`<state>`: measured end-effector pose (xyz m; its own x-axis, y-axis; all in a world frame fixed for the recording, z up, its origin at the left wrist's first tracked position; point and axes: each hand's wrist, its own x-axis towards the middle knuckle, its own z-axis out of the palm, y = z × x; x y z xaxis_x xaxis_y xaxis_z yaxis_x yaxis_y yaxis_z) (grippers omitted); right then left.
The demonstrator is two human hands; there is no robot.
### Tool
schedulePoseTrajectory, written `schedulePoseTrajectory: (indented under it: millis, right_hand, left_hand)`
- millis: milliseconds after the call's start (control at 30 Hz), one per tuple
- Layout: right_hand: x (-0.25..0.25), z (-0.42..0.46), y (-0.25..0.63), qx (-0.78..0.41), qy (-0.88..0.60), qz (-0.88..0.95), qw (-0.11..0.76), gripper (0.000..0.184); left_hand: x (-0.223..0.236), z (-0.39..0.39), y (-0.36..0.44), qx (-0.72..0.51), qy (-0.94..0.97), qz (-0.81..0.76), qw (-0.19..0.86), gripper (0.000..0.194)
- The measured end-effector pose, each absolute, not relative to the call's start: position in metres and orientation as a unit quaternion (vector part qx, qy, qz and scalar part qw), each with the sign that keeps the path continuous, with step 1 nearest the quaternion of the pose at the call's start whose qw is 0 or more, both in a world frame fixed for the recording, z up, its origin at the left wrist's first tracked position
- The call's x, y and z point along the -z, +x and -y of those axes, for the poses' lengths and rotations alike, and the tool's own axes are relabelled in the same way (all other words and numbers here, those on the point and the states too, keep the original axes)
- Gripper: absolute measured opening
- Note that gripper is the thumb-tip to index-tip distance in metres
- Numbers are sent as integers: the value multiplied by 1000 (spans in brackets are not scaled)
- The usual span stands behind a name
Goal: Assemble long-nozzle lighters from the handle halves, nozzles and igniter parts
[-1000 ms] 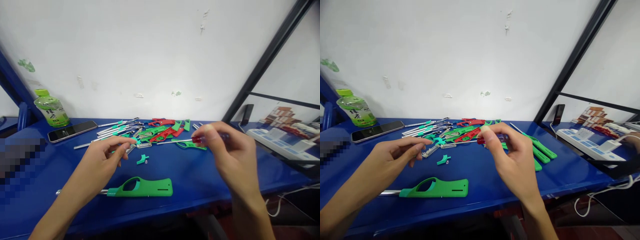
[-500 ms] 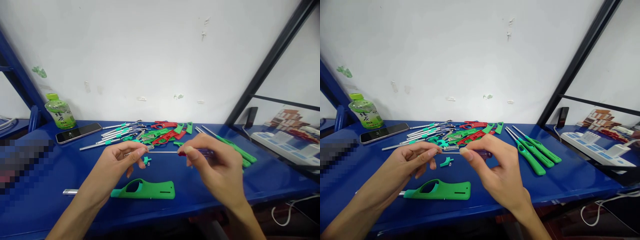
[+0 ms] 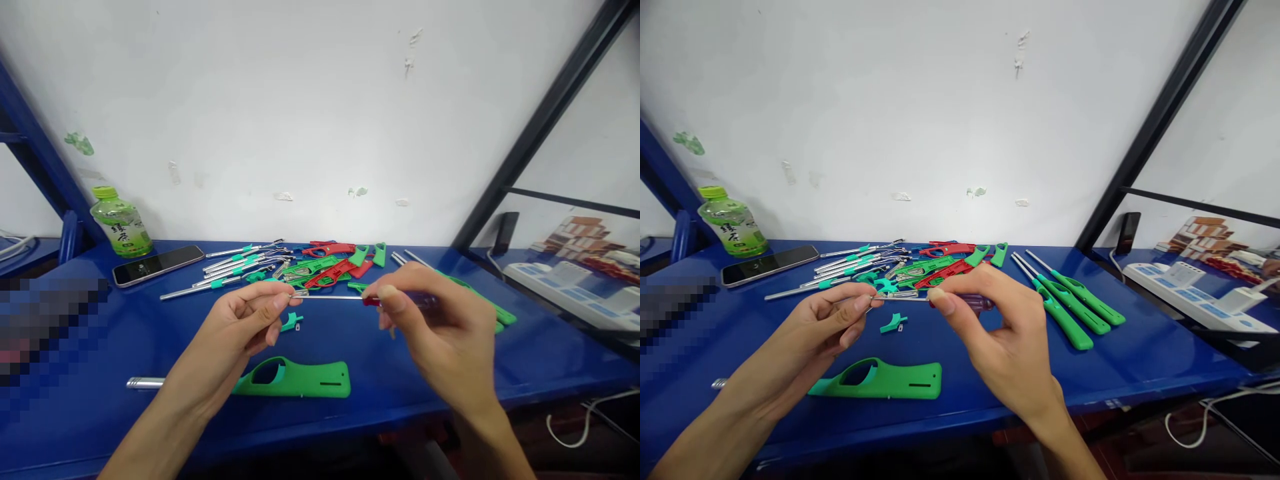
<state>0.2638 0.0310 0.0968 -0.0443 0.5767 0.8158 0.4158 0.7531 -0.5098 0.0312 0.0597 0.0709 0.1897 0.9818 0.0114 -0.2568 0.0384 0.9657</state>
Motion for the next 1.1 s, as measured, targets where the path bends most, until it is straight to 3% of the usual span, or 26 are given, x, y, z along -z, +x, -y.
schedulePoseTrajectory:
  millis: [600,1100]
  right_hand:
    - [-98,-31,267,-120,-377,661,638,22]
    - [-103,-24,268,-149,-365,664,636,22]
  left_hand:
    - [-67,-52,45,-504,498,-423,565,39]
    - [-79,-41,48,-497,619,-453,406,24]
